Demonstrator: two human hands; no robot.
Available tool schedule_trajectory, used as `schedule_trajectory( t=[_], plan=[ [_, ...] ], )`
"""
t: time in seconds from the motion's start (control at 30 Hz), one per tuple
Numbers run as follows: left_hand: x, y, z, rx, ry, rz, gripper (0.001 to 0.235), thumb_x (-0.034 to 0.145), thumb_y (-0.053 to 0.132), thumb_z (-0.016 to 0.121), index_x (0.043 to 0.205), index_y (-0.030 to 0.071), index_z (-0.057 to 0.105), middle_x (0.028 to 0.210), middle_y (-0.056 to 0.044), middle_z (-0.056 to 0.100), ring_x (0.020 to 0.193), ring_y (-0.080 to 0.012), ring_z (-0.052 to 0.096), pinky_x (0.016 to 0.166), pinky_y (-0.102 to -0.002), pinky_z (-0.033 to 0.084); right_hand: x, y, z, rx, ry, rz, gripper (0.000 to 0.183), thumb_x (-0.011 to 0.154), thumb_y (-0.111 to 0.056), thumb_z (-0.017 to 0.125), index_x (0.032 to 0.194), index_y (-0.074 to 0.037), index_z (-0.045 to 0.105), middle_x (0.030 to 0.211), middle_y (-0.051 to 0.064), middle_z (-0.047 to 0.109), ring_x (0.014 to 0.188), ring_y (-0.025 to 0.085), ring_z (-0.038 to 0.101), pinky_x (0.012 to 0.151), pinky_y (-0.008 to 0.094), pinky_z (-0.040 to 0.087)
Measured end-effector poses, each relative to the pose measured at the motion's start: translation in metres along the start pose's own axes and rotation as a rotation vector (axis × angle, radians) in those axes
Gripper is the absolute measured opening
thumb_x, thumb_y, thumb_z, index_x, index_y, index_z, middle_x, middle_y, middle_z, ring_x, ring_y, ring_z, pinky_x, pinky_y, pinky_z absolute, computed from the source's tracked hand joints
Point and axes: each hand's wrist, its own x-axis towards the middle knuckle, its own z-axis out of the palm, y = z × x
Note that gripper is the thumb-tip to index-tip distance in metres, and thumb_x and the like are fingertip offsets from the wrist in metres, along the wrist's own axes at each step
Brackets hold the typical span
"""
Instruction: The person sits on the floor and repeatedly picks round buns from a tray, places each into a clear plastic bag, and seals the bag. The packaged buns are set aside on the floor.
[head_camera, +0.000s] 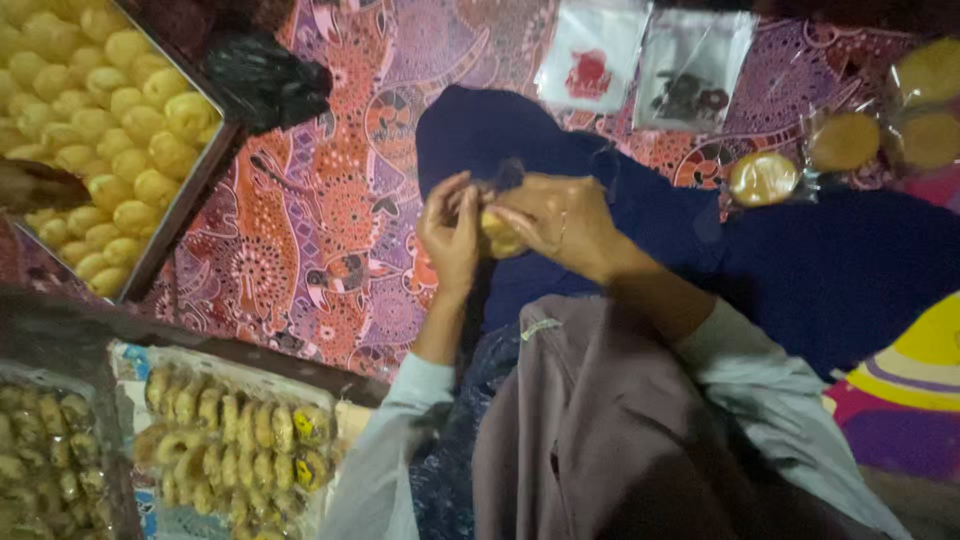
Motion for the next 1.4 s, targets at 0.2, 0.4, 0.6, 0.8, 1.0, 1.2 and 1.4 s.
schedule_trajectory(
  t=[0.2, 0.4, 0.6, 0.8, 1.0, 1.2, 1.4],
  plan=[
    [-0.001, 0.014, 0.009, 0.110, -0.097, 0.063, 0.022, 0.111, 0.009, 0.050, 0.122, -0.005, 0.064, 0.114, -0.009, 0.071, 0.107, -0.0131, 0.067, 0.097, -0.027, 0.055, 0.015, 0.007, 0.002, -0.152, 0.116, -0.337, 0.037, 0.089, -0.006, 0.071, 0.126, -0.002, 0.070, 0.115, 0.014, 0.074, 0.104, 0.028, 0.072, 0.089, 0.038, 0.060],
    [0.003, 0.023, -0.001, 0.114, -0.326, -0.166, 0.024, 0.106, 0.007, 0.056, 0.128, -0.004, 0.061, 0.114, -0.008, 0.072, 0.110, -0.0133, 0.067, 0.097, -0.028, 0.054, 0.017, 0.017, 0.004, -0.120, -0.036, -0.189, 0.046, 0.087, -0.012, 0.078, 0.130, 0.003, 0.068, 0.094, 0.015, 0.071, 0.088, 0.032, 0.069, 0.080, 0.040, 0.058],
    [-0.008, 0.005, 0.013, 0.210, -0.372, -0.035, 0.034, 0.097, 0.004, 0.063, 0.130, -0.004, 0.058, 0.117, -0.010, 0.070, 0.111, -0.0155, 0.067, 0.098, -0.029, 0.054, 0.018, 0.017, -0.015, 0.297, 0.070, 0.209, 0.038, 0.096, -0.008, 0.070, 0.133, 0.000, 0.066, 0.107, 0.012, 0.074, 0.093, 0.020, 0.075, 0.082, 0.031, 0.061],
    [-0.007, -0.001, 0.004, 0.119, -0.192, -0.114, 0.017, 0.110, 0.012, 0.057, 0.118, -0.001, 0.065, 0.100, -0.006, 0.071, 0.096, -0.0126, 0.067, 0.090, -0.028, 0.054, 0.014, 0.034, -0.021, 0.161, 0.120, 0.000, 0.040, 0.085, -0.008, 0.076, 0.121, 0.006, 0.066, 0.102, 0.018, 0.074, 0.093, 0.024, 0.072, 0.080, 0.035, 0.057],
    [0.000, 0.010, -0.013, 0.053, -0.182, -0.017, 0.040, 0.090, 0.007, 0.076, 0.123, 0.002, 0.052, 0.107, -0.003, 0.065, 0.102, -0.0107, 0.064, 0.093, -0.026, 0.053, 0.012, 0.035, 0.003, 0.520, -0.021, 0.337, 0.017, 0.101, -0.008, 0.069, 0.113, 0.002, 0.071, 0.093, 0.008, 0.078, 0.086, 0.013, 0.076, 0.075, 0.028, 0.061],
    [0.000, 0.001, 0.009, 0.220, 0.045, -0.058, 0.022, 0.109, 0.015, 0.058, 0.111, -0.003, 0.071, 0.095, -0.007, 0.075, 0.087, -0.0121, 0.067, 0.081, -0.027, 0.055, 0.017, 0.022, -0.009, -0.045, 0.235, -0.103, 0.021, 0.094, -0.004, 0.075, 0.114, 0.001, 0.072, 0.111, 0.015, 0.074, 0.101, 0.033, 0.072, 0.088, 0.040, 0.057],
    [0.000, 0.014, 0.017, 0.337, 0.007, 0.083, 0.023, 0.107, 0.012, 0.058, 0.121, -0.004, 0.068, 0.104, -0.008, 0.076, 0.096, -0.0146, 0.072, 0.086, -0.028, 0.058, 0.020, 0.017, 0.002, -0.002, 0.104, -0.312, 0.035, 0.095, -0.005, 0.073, 0.128, 0.003, 0.065, 0.112, 0.017, 0.071, 0.103, 0.033, 0.072, 0.090, 0.040, 0.059]
  ],
)
